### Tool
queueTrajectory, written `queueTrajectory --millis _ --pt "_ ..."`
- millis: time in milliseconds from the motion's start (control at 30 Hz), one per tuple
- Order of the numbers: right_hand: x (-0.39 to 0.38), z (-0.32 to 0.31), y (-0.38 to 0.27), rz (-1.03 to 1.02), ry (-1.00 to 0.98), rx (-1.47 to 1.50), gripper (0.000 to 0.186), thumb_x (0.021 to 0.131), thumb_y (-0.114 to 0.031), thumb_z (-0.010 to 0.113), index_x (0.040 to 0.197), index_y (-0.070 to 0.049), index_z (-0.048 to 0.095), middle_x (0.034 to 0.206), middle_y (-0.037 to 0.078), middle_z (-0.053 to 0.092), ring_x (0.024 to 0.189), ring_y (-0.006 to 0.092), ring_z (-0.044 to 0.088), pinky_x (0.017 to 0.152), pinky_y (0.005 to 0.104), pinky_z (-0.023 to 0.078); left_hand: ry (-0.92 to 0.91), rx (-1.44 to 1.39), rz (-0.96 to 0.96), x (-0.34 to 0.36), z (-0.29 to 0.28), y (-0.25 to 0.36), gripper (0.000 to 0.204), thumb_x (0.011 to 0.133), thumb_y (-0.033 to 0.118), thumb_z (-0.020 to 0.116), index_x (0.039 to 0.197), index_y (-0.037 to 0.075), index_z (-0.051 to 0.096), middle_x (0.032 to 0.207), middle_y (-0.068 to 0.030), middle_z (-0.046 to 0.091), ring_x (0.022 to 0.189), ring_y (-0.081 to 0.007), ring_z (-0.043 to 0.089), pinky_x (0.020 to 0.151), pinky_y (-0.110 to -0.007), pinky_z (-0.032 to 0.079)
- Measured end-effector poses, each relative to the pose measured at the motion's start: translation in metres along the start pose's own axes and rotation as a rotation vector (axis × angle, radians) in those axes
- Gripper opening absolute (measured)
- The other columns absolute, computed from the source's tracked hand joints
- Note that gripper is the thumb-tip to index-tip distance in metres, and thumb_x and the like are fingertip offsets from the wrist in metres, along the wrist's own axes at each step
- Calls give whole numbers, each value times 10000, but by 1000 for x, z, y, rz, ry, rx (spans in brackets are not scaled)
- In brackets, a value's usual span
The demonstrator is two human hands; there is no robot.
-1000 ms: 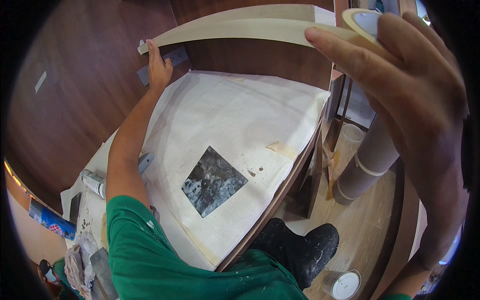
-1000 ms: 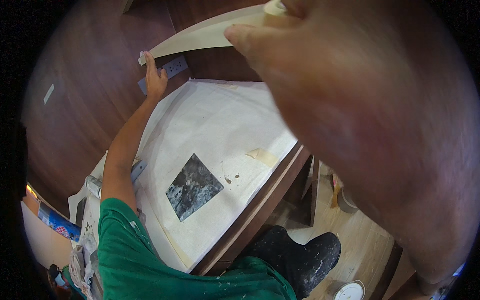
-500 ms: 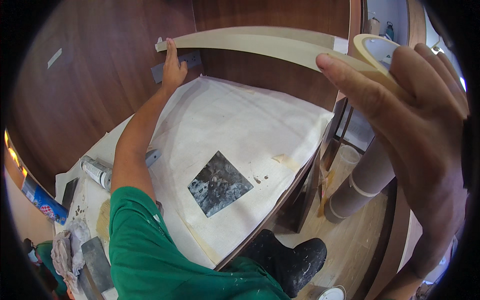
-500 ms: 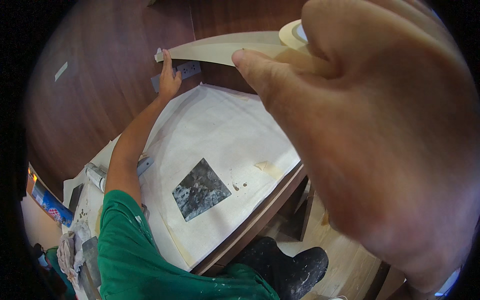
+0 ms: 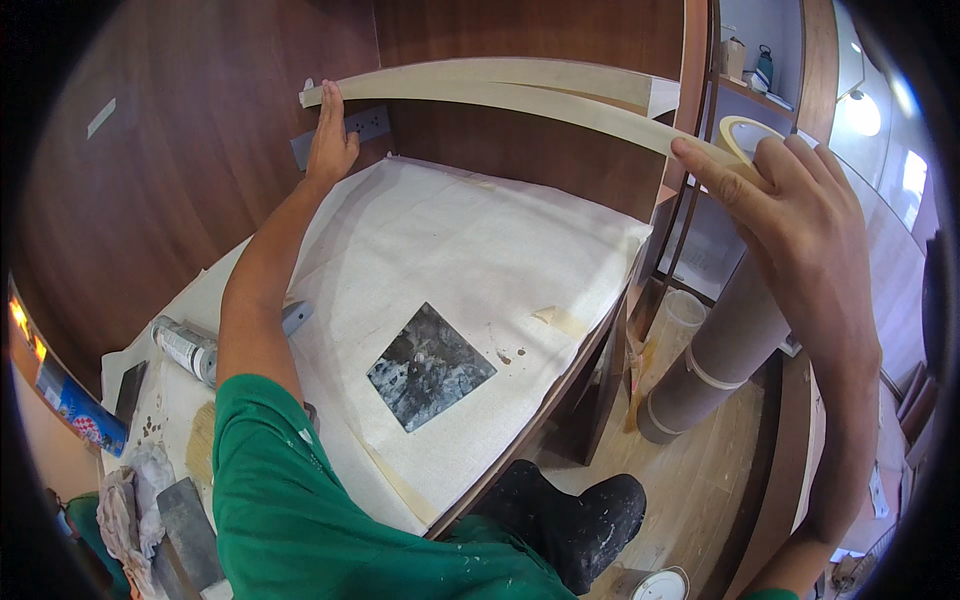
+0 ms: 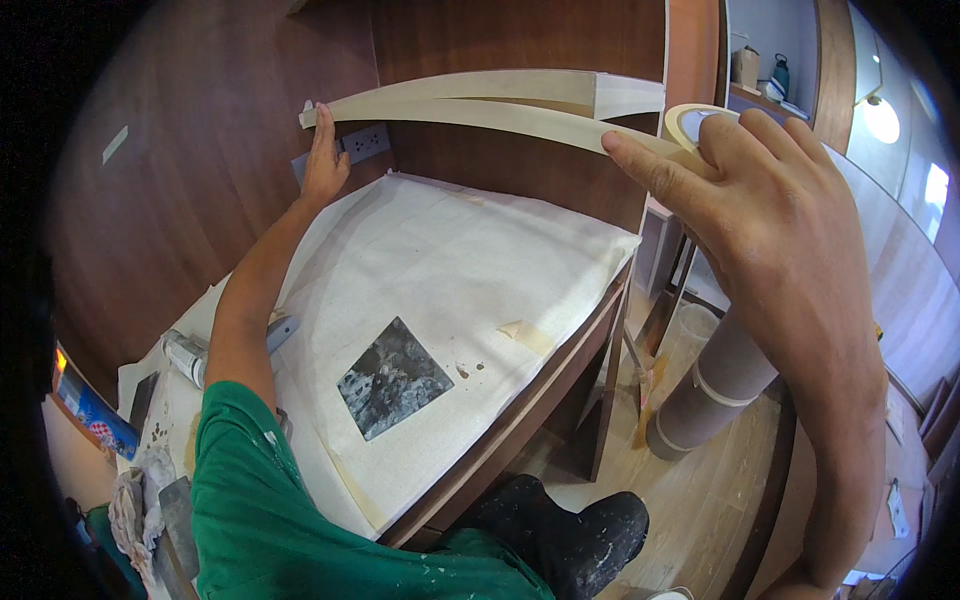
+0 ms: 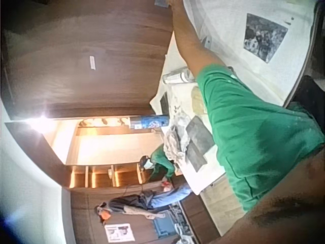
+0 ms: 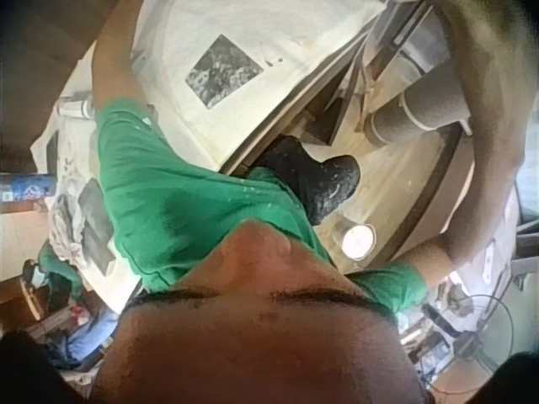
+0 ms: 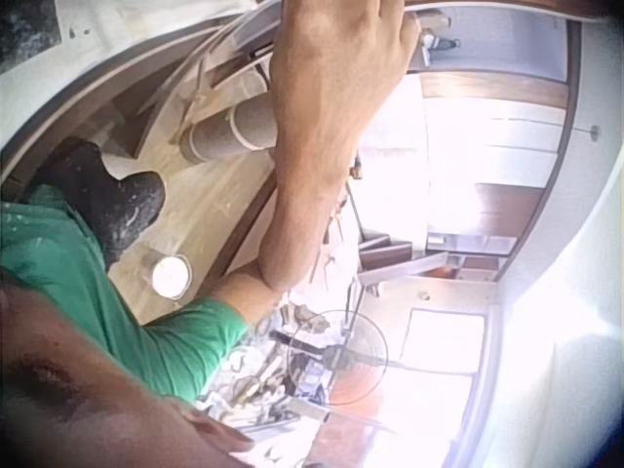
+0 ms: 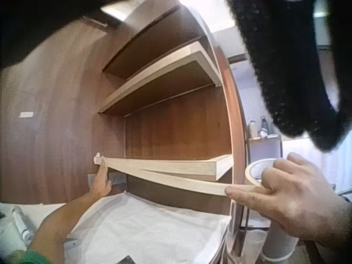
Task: The person applies and smooths a strip of edge banding onto the edge of a wooden cabinet shelf. They use a sanding block to rub the banding into place and press it firmly along the curved edge.
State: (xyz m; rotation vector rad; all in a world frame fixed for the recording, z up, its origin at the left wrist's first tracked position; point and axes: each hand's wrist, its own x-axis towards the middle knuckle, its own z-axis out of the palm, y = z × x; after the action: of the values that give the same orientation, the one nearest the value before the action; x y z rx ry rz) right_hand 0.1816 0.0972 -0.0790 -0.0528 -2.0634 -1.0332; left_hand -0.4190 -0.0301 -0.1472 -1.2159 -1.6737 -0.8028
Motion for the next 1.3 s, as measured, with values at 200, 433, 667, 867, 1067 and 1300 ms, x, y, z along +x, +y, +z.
queueTrajectory --millis 200,433,667,867,1067,1300 --pt "-7 15 8 -24 25 -22 627 804 -3 734 1390 -227 715 796 51 485 770 230 542 734 420 494 39 264 201 2 -8 -3 1015 803 -52 578 1669 -15 52 1739 -247 119 1615 -389 141 1328 -438 178" --pt "-5 28 24 -27 51 -39 643 817 -6 731 1411 -253 701 804 44 509 783 232 567 745 416 500 27 139 240 4 -6 14 1032 793 -35 592 1678 12 64 1743 -244 98 1610 -400 148 1323 -440 200" --pt "0 29 32 -11 43 -30 606 872 -20 732 1418 -279 695 810 43 517 770 224 549 715 410 493 21 130 253 2 -7 12 1036 797 -47 592 1682 24 57 1748 -233 84 1607 -403 154 1301 -423 260" --pt "-1 31 39 46 -55 -38 598 907 -43 737 1437 -316 676 805 41 517 740 199 530 672 413 455 45 111 262 4 0 18 1024 810 -45 594 1685 35 68 1750 -223 90 1602 -403 174 1280 -410 308" --pt "7 33 41 -12 -23 283 397 964 -27 696 1357 -87 684 986 158 660 898 221 667 745 350 573 73 116 320 2 -1 18 1013 816 -32 592 1691 59 90 1752 -220 88 1605 -414 162 1273 -449 317" --pt "8 47 39 -28 56 498 325 990 -10 657 1310 41 680 1257 262 707 1172 292 717 997 370 618 97 131 380 1 2 20 1006 812 7 612 1692 75 130 1753 -223 87 1598 -468 141 1281 -503 282"
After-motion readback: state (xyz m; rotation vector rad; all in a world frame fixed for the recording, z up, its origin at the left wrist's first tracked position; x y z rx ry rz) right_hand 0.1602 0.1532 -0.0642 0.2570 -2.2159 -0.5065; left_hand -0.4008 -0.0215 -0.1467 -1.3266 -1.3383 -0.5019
